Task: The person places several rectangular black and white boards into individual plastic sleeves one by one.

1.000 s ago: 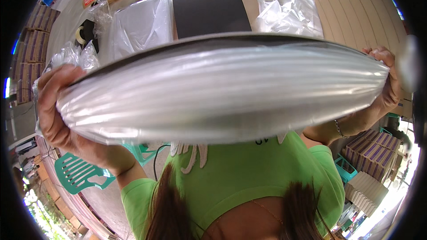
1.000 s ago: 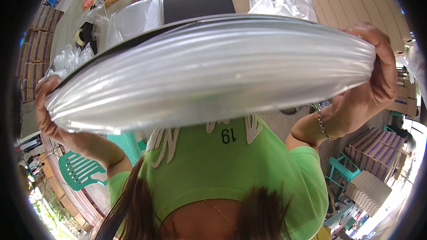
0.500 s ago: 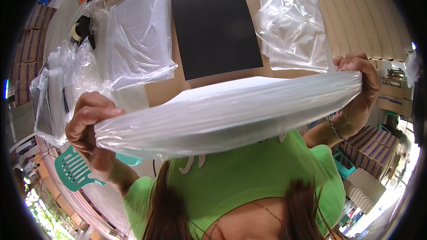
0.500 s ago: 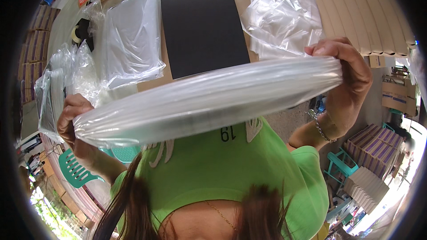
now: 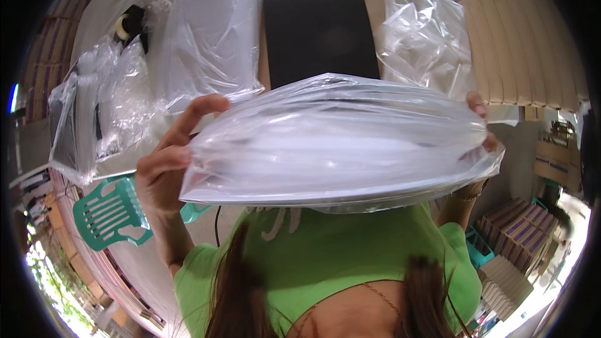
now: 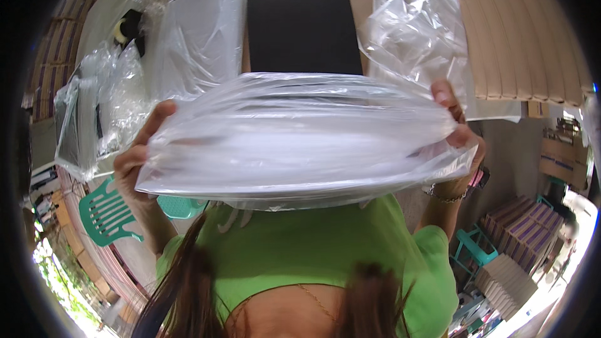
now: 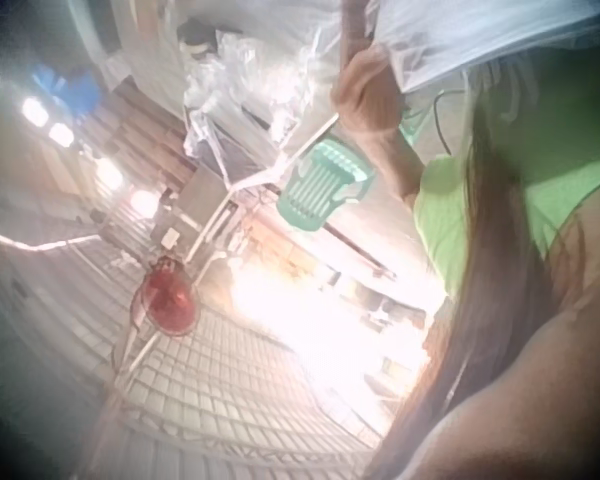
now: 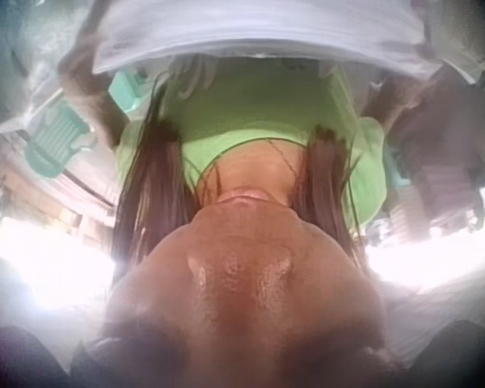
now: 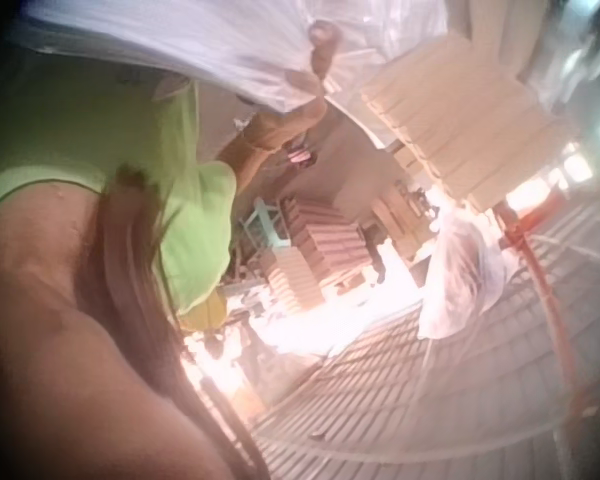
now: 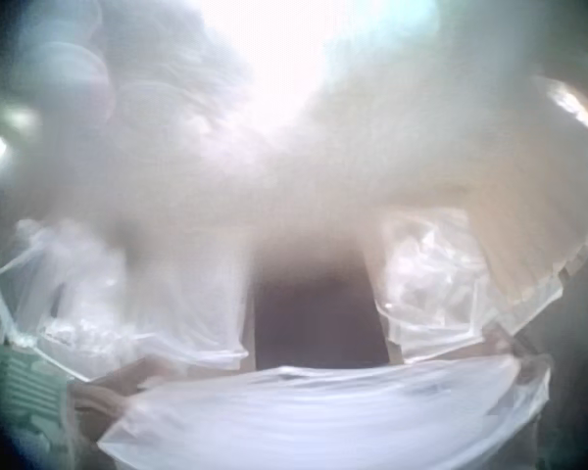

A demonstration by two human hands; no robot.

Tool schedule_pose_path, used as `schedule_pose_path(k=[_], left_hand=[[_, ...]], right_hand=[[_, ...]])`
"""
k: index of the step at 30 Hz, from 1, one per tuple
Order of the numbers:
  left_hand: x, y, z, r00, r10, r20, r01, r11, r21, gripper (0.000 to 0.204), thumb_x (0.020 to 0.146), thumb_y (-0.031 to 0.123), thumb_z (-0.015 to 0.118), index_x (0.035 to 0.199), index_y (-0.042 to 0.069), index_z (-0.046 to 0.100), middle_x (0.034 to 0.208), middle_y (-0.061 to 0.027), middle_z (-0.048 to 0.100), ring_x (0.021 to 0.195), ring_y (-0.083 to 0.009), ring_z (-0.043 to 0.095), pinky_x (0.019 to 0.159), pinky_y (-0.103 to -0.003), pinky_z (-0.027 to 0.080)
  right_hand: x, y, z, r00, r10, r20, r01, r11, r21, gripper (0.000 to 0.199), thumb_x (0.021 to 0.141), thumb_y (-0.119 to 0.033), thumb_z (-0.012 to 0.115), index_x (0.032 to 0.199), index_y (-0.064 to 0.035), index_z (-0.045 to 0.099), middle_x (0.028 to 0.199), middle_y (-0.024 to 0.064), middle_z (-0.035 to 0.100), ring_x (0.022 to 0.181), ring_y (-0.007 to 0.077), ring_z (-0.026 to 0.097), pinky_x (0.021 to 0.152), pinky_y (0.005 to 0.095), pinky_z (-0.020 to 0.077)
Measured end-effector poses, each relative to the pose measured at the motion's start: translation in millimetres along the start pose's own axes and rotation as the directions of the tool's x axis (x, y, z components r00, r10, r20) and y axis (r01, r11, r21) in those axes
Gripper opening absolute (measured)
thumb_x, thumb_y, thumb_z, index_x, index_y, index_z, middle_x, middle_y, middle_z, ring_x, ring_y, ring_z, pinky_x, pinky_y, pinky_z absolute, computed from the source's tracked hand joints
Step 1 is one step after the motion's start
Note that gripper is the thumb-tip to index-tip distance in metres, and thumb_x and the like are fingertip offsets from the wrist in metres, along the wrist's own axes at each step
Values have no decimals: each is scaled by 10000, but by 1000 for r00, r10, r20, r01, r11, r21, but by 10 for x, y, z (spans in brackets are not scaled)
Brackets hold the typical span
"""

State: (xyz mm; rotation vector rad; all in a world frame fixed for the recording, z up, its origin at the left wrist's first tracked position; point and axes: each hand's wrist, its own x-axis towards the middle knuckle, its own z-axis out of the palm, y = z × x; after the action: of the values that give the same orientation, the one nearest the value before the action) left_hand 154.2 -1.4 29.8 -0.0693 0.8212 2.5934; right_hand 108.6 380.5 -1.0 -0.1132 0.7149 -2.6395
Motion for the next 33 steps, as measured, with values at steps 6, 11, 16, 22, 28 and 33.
schedule_pose_path(k=[6,11,16,22,28,33], left_hand=[[28,-4,-126,952,-165,259,153,986,66,561,765,90,586,1250,-13,323,1132,-186,528,981,-191,581,814,-262,461],[78,24,-98,933,-356,-53,336,809,483,576,793,187,659,1272,52,369,1045,-92,535,772,-50,490,697,-193,412],[197,-359,-533,941,-329,-86,323,788,525,519,818,186,644,1255,43,404,955,-37,531,748,-42,462,673,-178,402],[338,-575,-1061,928,-285,-239,368,802,471,490,789,190,687,1201,59,456,819,18,508,631,17,435,456,-98,331],[361,-835,-1588,898,-218,-382,340,895,288,409,780,177,701,1130,82,512,816,22,509,471,38,387,309,-100,242],[403,-1096,-1918,868,-184,-461,314,923,224,397,763,186,722,1099,86,535,853,21,514,507,21,426,366,-103,314]], right_hand=[[-79,114,15,945,91,313,-127,987,96,420,686,-1,580,1044,-74,373,840,117,546,844,232,579,767,326,494],[-175,64,-98,972,225,68,-207,958,-200,417,723,-12,610,1075,-68,395,912,95,528,892,191,555,717,299,491],[18,229,-503,846,479,-234,-530,804,-270,510,745,-41,648,1170,-67,366,821,60,506,645,92,532,546,220,475],[46,421,-931,823,412,-392,-543,773,-328,547,750,-57,676,1210,-84,382,790,11,455,638,48,499,554,167,443],[-55,617,-1454,834,409,-371,-504,839,-208,496,797,-28,623,1231,-106,396,810,8,467,682,58,527,617,173,457],[-132,891,-1835,830,320,-457,-410,905,-111,409,834,-5,573,1203,-101,423,901,20,529,722,69,557,646,185,472]])
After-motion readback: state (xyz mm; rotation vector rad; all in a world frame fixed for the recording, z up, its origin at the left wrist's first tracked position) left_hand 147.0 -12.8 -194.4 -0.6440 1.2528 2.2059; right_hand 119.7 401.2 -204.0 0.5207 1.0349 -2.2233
